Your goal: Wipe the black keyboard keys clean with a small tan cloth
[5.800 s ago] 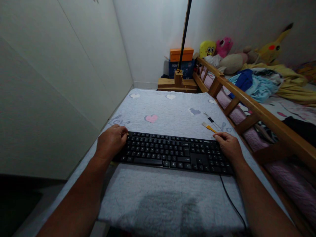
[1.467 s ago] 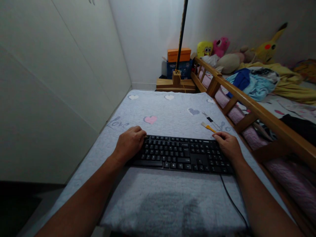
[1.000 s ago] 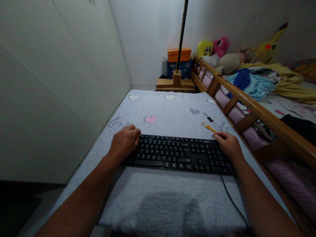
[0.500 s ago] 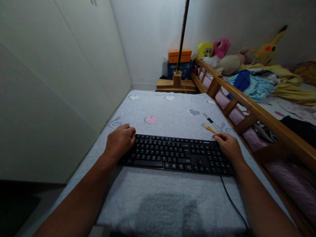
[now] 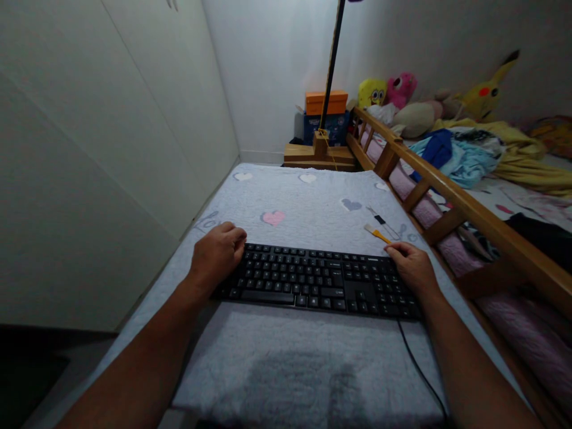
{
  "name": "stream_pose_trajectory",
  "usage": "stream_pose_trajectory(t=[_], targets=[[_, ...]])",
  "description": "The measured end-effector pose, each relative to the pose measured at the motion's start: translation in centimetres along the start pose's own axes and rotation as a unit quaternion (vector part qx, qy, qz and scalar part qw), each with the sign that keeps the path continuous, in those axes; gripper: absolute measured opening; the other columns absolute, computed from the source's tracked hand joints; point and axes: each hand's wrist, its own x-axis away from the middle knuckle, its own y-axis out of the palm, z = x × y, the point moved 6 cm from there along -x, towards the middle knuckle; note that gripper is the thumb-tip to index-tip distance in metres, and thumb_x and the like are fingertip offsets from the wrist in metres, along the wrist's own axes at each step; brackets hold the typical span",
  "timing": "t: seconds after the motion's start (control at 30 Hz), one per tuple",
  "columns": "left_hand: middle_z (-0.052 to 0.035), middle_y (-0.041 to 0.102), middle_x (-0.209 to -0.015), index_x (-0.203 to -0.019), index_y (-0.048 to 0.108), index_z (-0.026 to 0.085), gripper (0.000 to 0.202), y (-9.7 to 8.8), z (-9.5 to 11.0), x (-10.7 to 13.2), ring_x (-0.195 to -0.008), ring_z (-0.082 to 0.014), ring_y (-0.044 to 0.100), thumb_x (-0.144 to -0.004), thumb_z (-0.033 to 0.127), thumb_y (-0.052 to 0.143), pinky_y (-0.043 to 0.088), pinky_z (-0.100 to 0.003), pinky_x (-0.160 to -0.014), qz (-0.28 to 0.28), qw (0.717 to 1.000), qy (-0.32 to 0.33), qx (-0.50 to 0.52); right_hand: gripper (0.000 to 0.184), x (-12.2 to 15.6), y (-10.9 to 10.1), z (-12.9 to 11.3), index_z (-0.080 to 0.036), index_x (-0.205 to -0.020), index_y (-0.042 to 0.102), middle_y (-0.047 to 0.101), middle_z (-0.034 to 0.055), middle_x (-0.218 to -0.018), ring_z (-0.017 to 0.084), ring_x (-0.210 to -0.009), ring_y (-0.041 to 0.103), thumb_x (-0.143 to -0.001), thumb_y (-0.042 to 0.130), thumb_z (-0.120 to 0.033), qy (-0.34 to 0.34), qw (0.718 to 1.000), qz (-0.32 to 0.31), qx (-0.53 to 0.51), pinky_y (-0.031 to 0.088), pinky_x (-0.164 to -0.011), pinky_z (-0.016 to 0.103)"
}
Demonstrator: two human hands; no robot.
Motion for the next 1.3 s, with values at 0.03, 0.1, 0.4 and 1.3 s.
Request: stream_pose_trajectory(t=[0.03,0.1,0.4,1.3], targets=[[-0.0065,0.068,-0.097,-0.089,0.071,0.021,0.025,0.1,0.5,0.0,-0.090,-0.0207,0.063,-0.091,0.027,0.047,0.047,-0.030,-0.072,0.007,0.999,0.025,0.028,0.030,0.0,0.0,0.0,-0.020,-0.073,0.073,0.074,0.0051,-0.076,0.025,-0.078,0.065,-0.069,0.062,-0.048,0.000,1.000,0.000,-0.001,0.048,-0.077,0.035],[-0.0061,0.069,-0.098,-0.089,0.071,0.021,0.025,0.6,1.4,0.2,-0.090,-0.0200,0.063,-0.092,0.027,0.047,0.048,-0.030,-0.077,0.005,0.994,0.076,0.079,0.030,0.0,0.0,-0.2,-0.020,-0.072,0.073,0.074,0.0051,-0.075,0.025,-0.078,0.065,-0.069,0.062,-0.048,0.003,1.000,0.000,-0.004,0.048,-0.078,0.036],[-0.0056,0.068,-0.096,-0.091,0.071,0.021,0.025,1.8,2.4,0.4,-0.087,-0.0194,0.063,-0.095,0.027,0.048,0.047,-0.029,-0.073,-0.029,0.990,0.108,0.088,0.032,0.2,0.0,-0.4,-0.019,-0.074,0.074,0.074,0.0064,-0.078,0.026,-0.079,0.065,-0.068,0.061,-0.048,0.018,1.000,-0.009,0.002,0.048,-0.081,0.037],[-0.0057,0.068,-0.096,-0.089,0.070,0.020,0.022,0.6,1.3,0.3,-0.089,-0.0204,0.063,-0.091,0.025,0.049,0.047,-0.029,-0.072,0.009,0.998,0.027,0.051,0.032,0.2,0.0,-0.3,-0.019,-0.074,0.074,0.073,0.0065,-0.077,0.026,-0.078,0.065,-0.068,0.061,-0.048,0.013,1.000,-0.007,0.005,0.048,-0.080,0.037]])
